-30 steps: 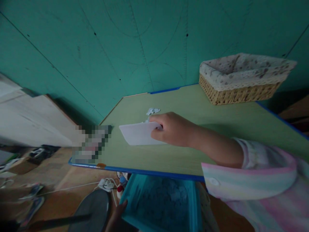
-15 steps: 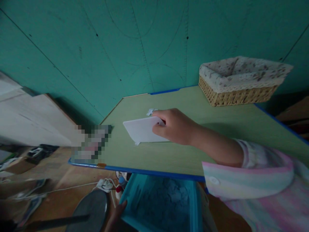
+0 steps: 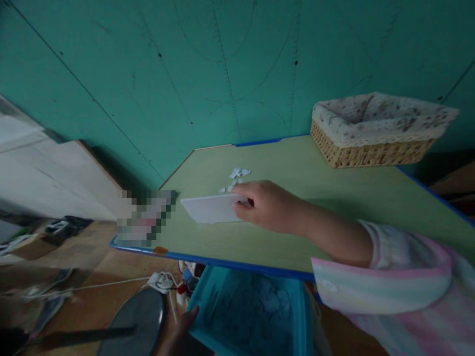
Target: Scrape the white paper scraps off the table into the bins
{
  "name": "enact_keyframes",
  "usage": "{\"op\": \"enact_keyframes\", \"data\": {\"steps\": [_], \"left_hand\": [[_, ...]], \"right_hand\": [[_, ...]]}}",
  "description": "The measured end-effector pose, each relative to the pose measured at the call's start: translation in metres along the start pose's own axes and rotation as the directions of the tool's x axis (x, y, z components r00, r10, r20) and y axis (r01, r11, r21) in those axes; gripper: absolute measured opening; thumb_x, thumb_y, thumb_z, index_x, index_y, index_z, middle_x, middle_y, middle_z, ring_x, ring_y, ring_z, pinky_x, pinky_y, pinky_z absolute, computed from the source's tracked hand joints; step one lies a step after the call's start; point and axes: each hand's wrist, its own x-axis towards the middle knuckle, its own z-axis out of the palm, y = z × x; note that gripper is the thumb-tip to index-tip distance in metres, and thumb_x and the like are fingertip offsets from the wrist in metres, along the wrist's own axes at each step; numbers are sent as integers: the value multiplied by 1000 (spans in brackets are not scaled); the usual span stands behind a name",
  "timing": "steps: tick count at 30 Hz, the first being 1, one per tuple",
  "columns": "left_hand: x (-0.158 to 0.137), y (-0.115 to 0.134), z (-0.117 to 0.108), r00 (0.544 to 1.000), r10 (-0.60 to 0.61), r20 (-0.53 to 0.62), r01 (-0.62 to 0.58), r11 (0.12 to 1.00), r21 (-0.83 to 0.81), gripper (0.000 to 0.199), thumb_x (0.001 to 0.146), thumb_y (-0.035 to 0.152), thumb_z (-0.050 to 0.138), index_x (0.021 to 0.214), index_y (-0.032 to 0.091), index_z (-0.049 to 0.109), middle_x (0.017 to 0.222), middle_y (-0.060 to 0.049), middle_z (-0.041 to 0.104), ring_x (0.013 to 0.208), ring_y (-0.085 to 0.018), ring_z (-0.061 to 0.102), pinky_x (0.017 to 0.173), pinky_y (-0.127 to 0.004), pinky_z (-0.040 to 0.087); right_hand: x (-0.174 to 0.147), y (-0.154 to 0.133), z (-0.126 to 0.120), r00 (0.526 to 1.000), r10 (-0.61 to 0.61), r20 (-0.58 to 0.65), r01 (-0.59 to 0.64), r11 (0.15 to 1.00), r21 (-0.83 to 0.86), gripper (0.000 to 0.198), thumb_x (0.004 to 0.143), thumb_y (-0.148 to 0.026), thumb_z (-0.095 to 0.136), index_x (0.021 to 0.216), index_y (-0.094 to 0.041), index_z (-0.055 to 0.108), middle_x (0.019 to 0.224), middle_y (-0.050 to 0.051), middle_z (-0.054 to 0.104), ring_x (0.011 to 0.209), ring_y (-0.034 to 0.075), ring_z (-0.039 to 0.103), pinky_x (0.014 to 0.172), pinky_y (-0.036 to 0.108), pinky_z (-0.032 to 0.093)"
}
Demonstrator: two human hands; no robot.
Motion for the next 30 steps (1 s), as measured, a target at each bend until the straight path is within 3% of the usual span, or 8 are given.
{"op": "enact_keyframes", "data": {"steps": [7,13,17,21,24,30], "left_hand": [[0,-5,-3,1000,7,6,-7,999,-40,24,66,33,71,88,24,71,84,-7,76,126,-36,47,103,-50,39],[9,-3,-9,999,38,15,-36,992,-121,43,53,28,80,94,21,69,84,-8,77,133,-35,38,105,-49,36],[6,-5,-11,999,33,-7,-34,990,-140,38,58,27,77,94,19,70,84,-7,77,132,-35,39,106,-50,35],[8,-6,-13,1000,12,0,-11,991,-133,24,60,26,75,83,19,71,71,-7,76,130,-35,41,107,-52,32],[11,-6,-18,998,48,-29,-51,995,-91,15,56,24,77,69,22,69,58,-6,72,133,-35,37,111,-48,28],[8,-11,-19,999,32,-27,-35,993,-112,29,61,31,74,87,21,70,85,-8,77,134,-34,36,105,-49,36]], "right_hand": [[0,-1,-5,992,63,-106,-65,998,-20,15,81,-29,49,73,-18,55,56,-4,45,53,10,40,53,24,27],[5,10,-5,995,73,-65,-78,993,-83,15,80,-26,48,82,-17,61,63,-2,52,57,11,44,56,24,28],[5,13,-12,986,167,-14,-168,983,-80,12,75,-25,51,75,-18,60,58,-3,49,54,11,43,54,25,27],[5,15,-22,962,259,-90,-263,964,-40,10,72,-27,51,66,-19,54,54,-4,44,53,11,41,52,25,26],[7,24,-23,940,319,-117,-317,948,38,10,72,-28,51,69,-19,55,58,-3,49,56,12,44,53,25,29],[12,40,-20,905,425,2,-422,898,125,7,69,-25,54,71,-19,55,65,0,56,60,14,50,53,25,35]]}}
